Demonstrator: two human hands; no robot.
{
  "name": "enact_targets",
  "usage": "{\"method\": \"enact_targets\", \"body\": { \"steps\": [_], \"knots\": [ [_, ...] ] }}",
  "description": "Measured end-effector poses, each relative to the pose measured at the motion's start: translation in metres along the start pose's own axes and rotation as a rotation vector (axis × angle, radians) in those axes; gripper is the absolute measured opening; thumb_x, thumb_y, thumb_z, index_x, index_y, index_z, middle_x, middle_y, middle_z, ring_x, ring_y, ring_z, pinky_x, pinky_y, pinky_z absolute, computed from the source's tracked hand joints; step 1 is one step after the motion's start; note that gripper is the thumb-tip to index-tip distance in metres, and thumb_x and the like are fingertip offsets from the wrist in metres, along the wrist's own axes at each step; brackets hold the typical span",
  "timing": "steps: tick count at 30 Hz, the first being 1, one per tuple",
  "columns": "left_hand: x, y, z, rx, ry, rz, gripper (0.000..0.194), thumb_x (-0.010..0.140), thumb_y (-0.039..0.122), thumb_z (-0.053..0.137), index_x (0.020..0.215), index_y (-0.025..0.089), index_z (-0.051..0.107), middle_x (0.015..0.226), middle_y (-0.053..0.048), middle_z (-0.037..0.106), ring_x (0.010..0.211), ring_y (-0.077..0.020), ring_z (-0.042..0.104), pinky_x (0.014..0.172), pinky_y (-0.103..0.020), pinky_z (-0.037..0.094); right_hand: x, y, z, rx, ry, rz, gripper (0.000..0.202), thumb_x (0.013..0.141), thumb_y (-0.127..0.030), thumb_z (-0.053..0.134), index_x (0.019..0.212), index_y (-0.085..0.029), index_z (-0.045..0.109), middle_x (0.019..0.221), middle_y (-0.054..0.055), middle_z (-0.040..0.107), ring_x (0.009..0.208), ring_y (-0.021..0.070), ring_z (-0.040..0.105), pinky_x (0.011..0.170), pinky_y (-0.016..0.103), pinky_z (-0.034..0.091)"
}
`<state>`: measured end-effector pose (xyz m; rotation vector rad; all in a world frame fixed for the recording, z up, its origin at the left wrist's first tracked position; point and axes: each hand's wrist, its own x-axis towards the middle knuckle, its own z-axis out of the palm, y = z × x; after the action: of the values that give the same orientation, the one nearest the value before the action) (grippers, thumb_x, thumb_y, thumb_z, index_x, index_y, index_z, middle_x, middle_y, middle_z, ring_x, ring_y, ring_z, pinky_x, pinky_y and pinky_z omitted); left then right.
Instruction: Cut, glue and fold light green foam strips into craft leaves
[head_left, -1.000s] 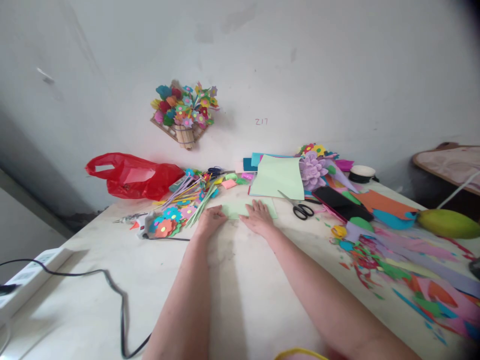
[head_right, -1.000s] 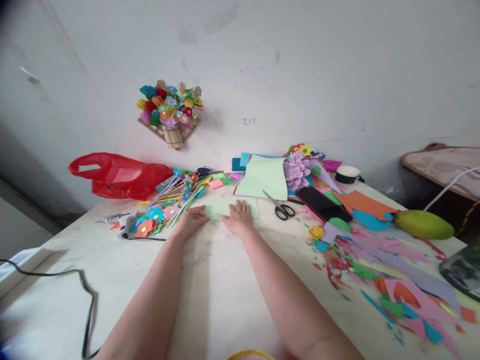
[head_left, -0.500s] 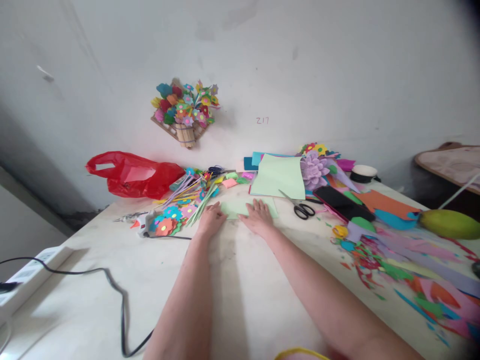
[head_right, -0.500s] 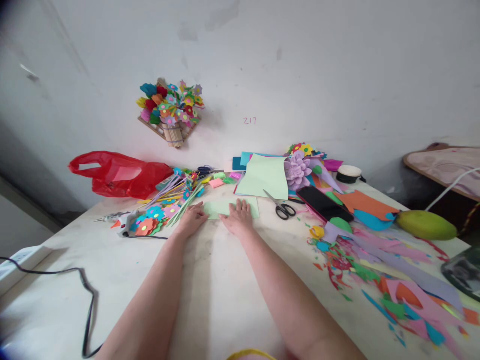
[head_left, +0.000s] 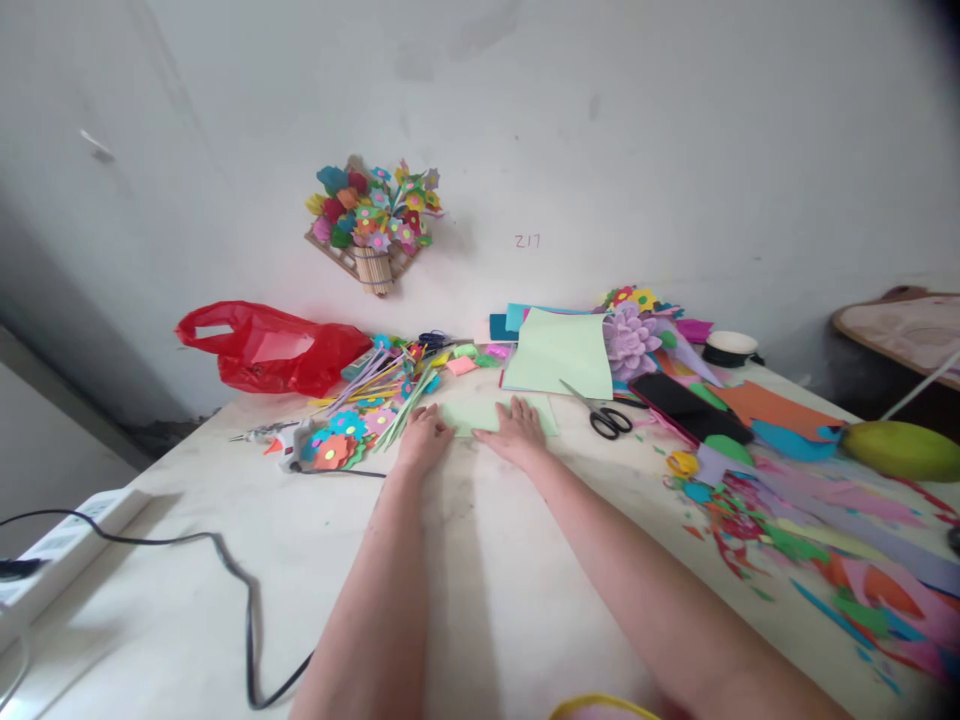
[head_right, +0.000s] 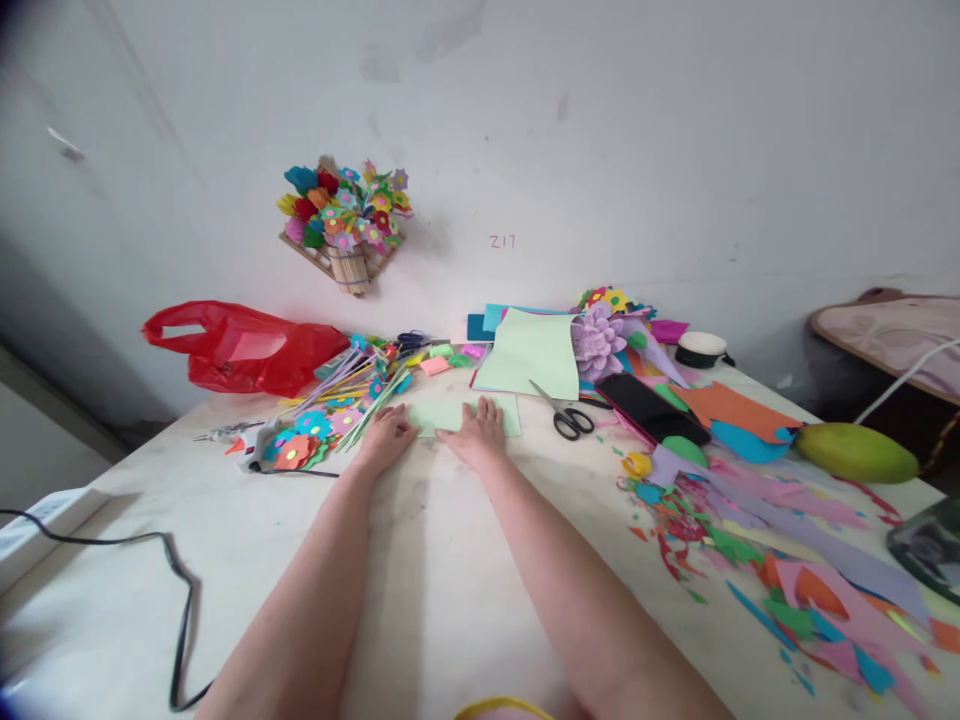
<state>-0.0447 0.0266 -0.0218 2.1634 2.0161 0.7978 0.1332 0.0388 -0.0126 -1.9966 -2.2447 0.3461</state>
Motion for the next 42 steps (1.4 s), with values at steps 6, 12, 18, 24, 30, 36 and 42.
{"method": "enact_targets", "body": {
  "steps": [6,12,18,24,30,36,42],
  "knots": [
    [-0.002,0.000,0.000,0.017,-0.002,-0.032,0.019,0.069,0.035,0.052,0.063,0.018,0.058,0.128,-0.008,0.045,0.122,-0.0276,0.029,0.097,-0.039,0.029,-0.001,-0.002,-0.002,0.006,-0.003,0.015,0.082,0.071,-0.069,0.029,0.136,-0.019,0.021,0.143,0.012,0.005,0.130,0.0257,-0.002,0.101,0.039,-0.002],
    [-0.004,0.003,-0.002,0.026,0.006,-0.093,0.022,0.069,0.039,0.053,0.060,0.018,0.056,0.129,-0.006,0.044,0.125,-0.0299,0.022,0.098,-0.044,0.024,-0.003,-0.010,-0.001,-0.014,0.029,0.058,0.092,0.067,-0.075,0.024,0.136,-0.014,0.021,0.142,0.016,0.007,0.129,0.0307,-0.001,0.100,0.044,-0.004],
    [-0.004,0.006,-0.005,0.057,0.007,-0.139,0.021,0.067,0.038,0.055,0.059,0.018,0.056,0.129,-0.009,0.043,0.126,-0.0342,0.018,0.097,-0.050,0.020,0.000,-0.015,0.000,-0.023,0.023,0.089,0.096,0.063,-0.076,0.030,0.136,-0.014,0.021,0.142,0.017,0.007,0.129,0.0324,-0.001,0.099,0.046,-0.003],
    [-0.007,0.012,-0.007,0.070,0.142,-0.127,0.023,0.069,0.031,0.054,0.088,0.019,0.056,0.130,-0.009,0.043,0.130,-0.0302,0.008,0.102,-0.049,0.011,0.003,-0.021,0.002,-0.012,0.044,0.123,0.104,0.058,-0.079,0.032,0.135,-0.011,0.023,0.141,0.020,0.008,0.128,0.0365,0.000,0.097,0.051,-0.003],
    [-0.008,0.013,-0.008,0.050,0.209,-0.144,0.033,0.074,0.024,0.045,0.105,0.016,0.050,0.136,-0.009,0.033,0.131,-0.0241,-0.006,0.105,-0.046,0.000,0.005,-0.028,0.000,-0.017,0.030,0.151,0.111,0.052,-0.081,0.035,0.135,-0.007,0.022,0.140,0.023,0.008,0.126,0.0397,0.000,0.095,0.054,-0.004],
    [-0.009,0.013,-0.013,0.142,0.264,-0.208,0.037,0.075,0.021,0.042,0.111,0.014,0.048,0.136,-0.010,0.033,0.130,-0.0230,-0.010,0.105,-0.048,-0.001,0.011,-0.031,0.001,-0.021,0.006,0.183,0.113,0.052,-0.081,0.035,0.134,-0.005,0.021,0.140,0.024,0.006,0.125,0.0423,-0.002,0.092,0.058,-0.005],
    [-0.009,0.019,-0.007,0.279,0.076,-0.140,0.056,0.073,0.041,0.044,0.125,0.019,0.039,0.142,-0.004,0.022,0.129,-0.0246,-0.014,0.104,-0.050,-0.006,0.004,-0.030,0.002,-0.027,0.044,0.148,0.106,0.059,-0.079,0.029,0.135,-0.005,0.021,0.141,0.023,0.007,0.126,0.0414,-0.002,0.093,0.057,-0.007]
  ]
}}
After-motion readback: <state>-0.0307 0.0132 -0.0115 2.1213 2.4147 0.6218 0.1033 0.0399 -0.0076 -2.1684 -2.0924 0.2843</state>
